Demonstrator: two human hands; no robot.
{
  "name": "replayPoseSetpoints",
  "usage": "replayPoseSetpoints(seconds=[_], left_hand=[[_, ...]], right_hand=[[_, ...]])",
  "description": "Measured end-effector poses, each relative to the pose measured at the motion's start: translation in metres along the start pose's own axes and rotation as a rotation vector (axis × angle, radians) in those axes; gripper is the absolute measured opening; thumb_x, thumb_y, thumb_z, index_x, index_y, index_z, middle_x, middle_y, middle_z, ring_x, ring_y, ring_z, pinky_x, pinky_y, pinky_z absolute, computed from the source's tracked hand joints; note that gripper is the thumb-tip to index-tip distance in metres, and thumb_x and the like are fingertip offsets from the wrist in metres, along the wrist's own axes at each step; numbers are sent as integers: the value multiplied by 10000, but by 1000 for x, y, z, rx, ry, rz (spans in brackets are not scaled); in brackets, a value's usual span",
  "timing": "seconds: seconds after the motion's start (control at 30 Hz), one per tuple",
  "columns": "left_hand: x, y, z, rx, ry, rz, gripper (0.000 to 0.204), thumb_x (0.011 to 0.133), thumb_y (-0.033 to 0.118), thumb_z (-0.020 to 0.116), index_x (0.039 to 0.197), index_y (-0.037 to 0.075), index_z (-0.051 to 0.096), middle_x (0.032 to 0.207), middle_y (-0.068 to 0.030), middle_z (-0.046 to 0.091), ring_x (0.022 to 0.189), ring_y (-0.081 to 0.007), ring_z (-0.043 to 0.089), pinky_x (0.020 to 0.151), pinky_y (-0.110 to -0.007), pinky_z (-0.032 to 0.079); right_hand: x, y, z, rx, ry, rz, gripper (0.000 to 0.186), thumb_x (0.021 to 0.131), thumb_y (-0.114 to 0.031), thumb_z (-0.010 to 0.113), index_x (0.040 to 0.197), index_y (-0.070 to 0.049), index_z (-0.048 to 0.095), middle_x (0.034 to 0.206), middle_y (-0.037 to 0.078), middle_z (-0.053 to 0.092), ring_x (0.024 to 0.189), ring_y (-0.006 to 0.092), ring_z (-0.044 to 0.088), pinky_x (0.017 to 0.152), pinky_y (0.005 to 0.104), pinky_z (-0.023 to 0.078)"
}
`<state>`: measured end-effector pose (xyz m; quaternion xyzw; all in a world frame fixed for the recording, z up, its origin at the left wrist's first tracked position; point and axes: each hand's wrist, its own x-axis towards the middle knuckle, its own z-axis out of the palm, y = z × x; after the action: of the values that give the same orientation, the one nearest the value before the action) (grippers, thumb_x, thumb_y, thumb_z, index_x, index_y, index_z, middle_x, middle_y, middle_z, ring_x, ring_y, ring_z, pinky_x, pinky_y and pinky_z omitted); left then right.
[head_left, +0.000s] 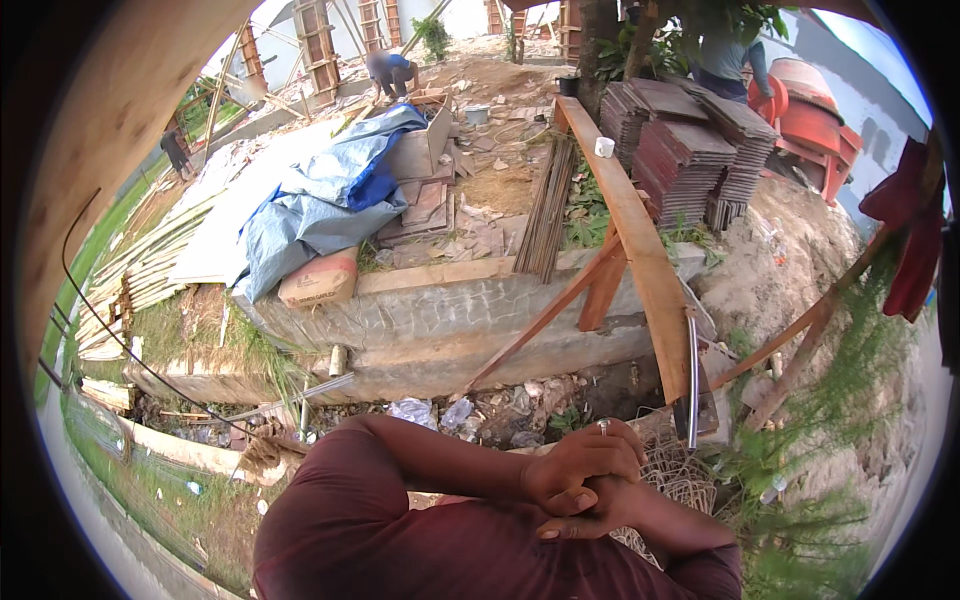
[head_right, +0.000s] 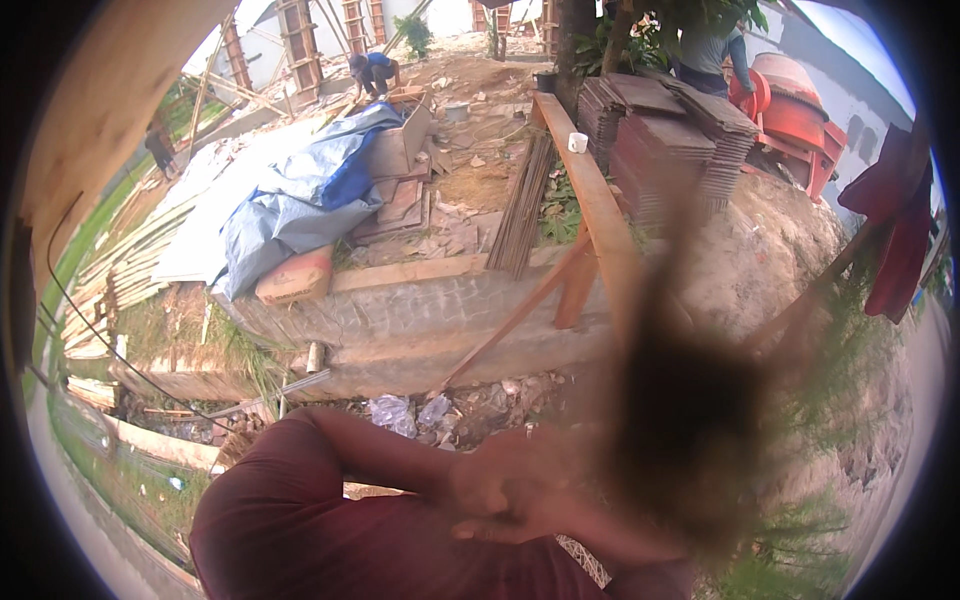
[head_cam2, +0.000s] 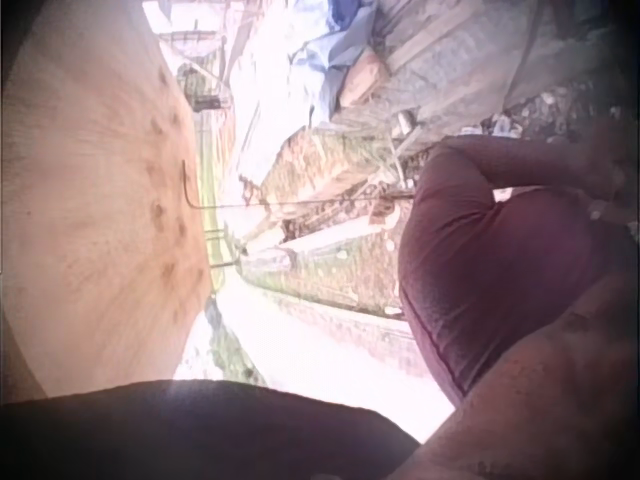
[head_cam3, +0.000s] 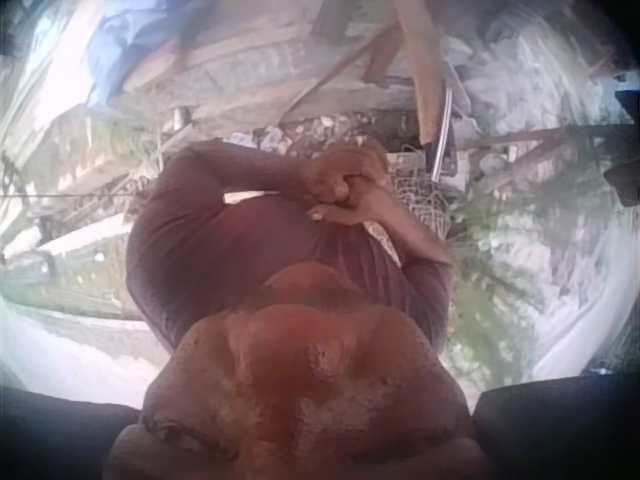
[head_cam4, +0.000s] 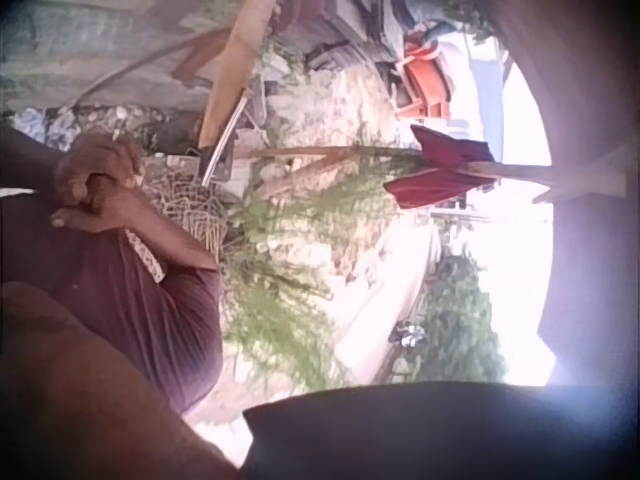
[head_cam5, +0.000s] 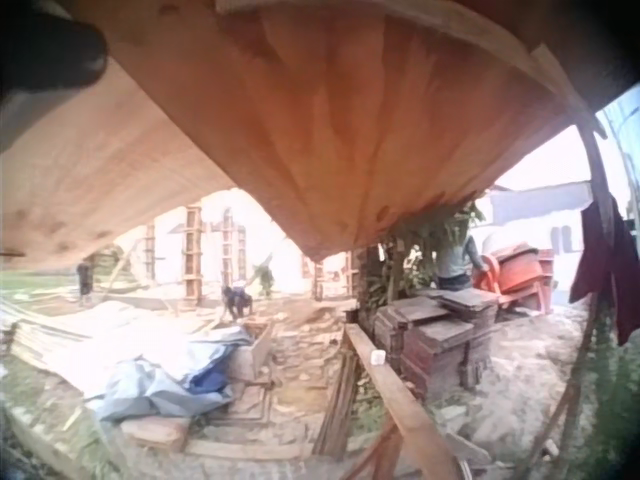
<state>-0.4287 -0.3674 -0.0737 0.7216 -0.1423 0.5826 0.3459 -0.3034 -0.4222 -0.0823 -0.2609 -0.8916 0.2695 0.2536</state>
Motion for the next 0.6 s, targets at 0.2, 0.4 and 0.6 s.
replayPoseSetpoints(seconds=[0.2, 0.4, 0.6], left_hand=[[-95, -83, -75, 706, -218, -812, 354, 862, 369, 510, 1000, 52, 583, 969, -169, 602, 933, -368, 562, 825, -451, 443], [-478, -21, -193, 812, -1069, -1901, 488, 847, 456, 461, 1094, 79, 649, 1105, -206, 620, 1074, -349, 572, 928, -427, 430], [-568, 197, -231, 652, -1086, -2428, 402, 818, 403, 540, 1025, 85, 671, 1032, -197, 645, 976, -351, 616, 831, -417, 482]], right_hand=[[32, 94, 37, 260, -25, 731, 559, 767, -515, 675, 991, -8, 597, 875, 175, 639, 875, 315, 626, 758, 418, 479], [-57, 181, 143, 190, -357, 837, 600, 804, -502, 599, 1176, -31, 575, 1099, 197, 630, 1004, 349, 606, 851, 389, 473], [-72, 189, 63, -16, -286, 1117, 569, 806, -458, 619, 1179, -30, 583, 1133, 215, 607, 1069, 342, 577, 888, 404, 456]])
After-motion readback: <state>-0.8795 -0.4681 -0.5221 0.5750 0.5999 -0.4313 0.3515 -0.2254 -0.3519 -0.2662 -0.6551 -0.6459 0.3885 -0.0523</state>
